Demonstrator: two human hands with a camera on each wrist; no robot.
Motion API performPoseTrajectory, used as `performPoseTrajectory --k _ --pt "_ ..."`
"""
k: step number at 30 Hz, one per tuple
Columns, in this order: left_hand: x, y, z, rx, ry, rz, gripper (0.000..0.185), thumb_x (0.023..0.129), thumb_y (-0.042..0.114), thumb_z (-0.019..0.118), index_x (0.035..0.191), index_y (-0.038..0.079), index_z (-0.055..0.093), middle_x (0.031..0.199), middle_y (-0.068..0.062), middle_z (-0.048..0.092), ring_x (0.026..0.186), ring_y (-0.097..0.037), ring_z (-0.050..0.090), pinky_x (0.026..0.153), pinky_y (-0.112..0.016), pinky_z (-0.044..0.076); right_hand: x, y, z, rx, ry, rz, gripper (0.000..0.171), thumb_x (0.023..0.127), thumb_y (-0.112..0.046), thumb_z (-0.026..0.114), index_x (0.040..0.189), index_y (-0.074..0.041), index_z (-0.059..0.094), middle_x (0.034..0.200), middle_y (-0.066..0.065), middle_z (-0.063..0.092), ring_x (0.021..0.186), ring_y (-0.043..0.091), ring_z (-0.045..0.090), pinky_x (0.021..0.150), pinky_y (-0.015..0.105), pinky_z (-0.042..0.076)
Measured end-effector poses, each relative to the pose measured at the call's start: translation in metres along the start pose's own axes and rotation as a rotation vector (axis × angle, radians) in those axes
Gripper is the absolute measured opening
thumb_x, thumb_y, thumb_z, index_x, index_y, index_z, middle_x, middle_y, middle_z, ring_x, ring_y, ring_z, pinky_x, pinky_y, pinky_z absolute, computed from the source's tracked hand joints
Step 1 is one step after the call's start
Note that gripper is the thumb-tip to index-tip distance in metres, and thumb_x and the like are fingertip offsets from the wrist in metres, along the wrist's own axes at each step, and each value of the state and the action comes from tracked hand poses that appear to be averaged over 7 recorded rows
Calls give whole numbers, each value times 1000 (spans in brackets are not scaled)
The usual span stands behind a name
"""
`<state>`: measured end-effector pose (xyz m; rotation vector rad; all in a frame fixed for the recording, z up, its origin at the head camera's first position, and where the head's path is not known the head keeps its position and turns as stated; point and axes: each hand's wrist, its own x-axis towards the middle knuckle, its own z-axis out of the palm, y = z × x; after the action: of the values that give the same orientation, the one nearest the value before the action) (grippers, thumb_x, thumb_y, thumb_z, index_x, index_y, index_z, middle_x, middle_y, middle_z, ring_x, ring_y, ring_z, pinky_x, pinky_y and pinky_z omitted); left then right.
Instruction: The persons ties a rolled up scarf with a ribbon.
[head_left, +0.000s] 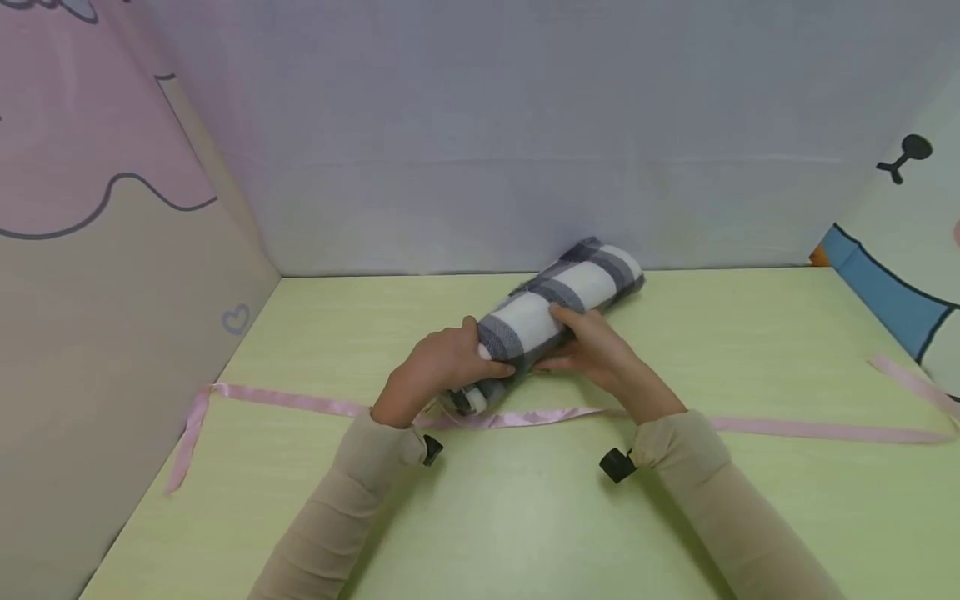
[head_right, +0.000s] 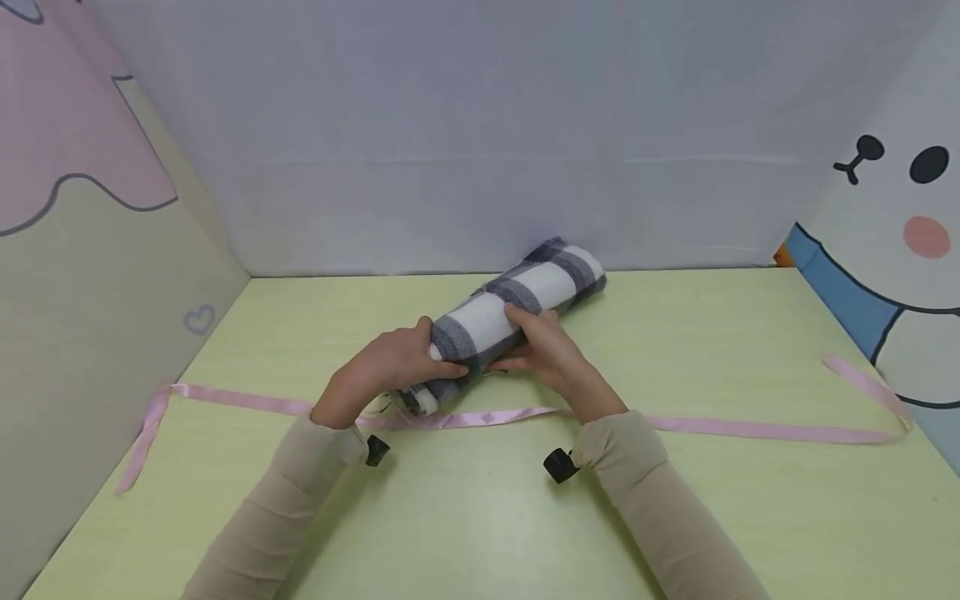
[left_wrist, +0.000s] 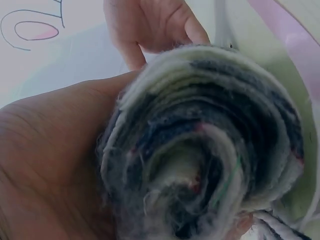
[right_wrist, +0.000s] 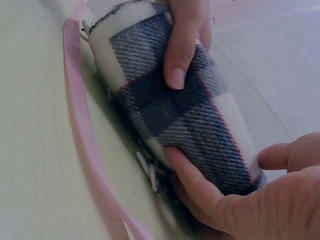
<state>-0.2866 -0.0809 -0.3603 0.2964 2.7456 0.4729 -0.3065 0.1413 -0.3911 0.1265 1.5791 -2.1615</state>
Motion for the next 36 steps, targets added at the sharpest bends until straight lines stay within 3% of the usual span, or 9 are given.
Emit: performPoseTrajectory --k 12,19,25,31,36 --pt "-14 7 -6 14 -32 13 87 93 65 65 145 -1 41 118 -14 68 96 -26 67 84 -41 55 1 1 7 -8 50 -42 66 112 -25 47 164 -6 11 169 22 22 154 48 30 118 68 33" --pt "-20 9 -7 3 -50 39 92 95 67 59 151 -3 37 125 -16 67 104 -28 69 90 -43 56 0 -1 9 -118 81 -56 65 110 -28 49 161 -2 17 164 25 28 147 46 39 116 64 39" --pt "-28 11 -9 1 -60 49 95 96 71 55 153 -3 34 126 -15 67 108 -29 68 94 -44 55 -5 -7 10 -176 71 -49 64 110 -24 49 162 -5 16 164 22 28 143 42 41 116 63 40" --pt "-40 16 -16 -27 -66 50 93 95 73 54 150 0 36 120 -12 66 101 -25 67 90 -41 55 -14 -18 11 -246 22 -61 62 110 -22 47 162 -7 17 162 20 32 136 36 46 100 47 52" --pt "-54 20 -23 -35 -44 52 88 95 76 51 144 4 39 110 -8 65 92 -22 66 83 -37 54 -20 -28 14 -274 1 -61 61 110 -24 48 161 -6 20 156 17 38 128 30 51 89 37 55"
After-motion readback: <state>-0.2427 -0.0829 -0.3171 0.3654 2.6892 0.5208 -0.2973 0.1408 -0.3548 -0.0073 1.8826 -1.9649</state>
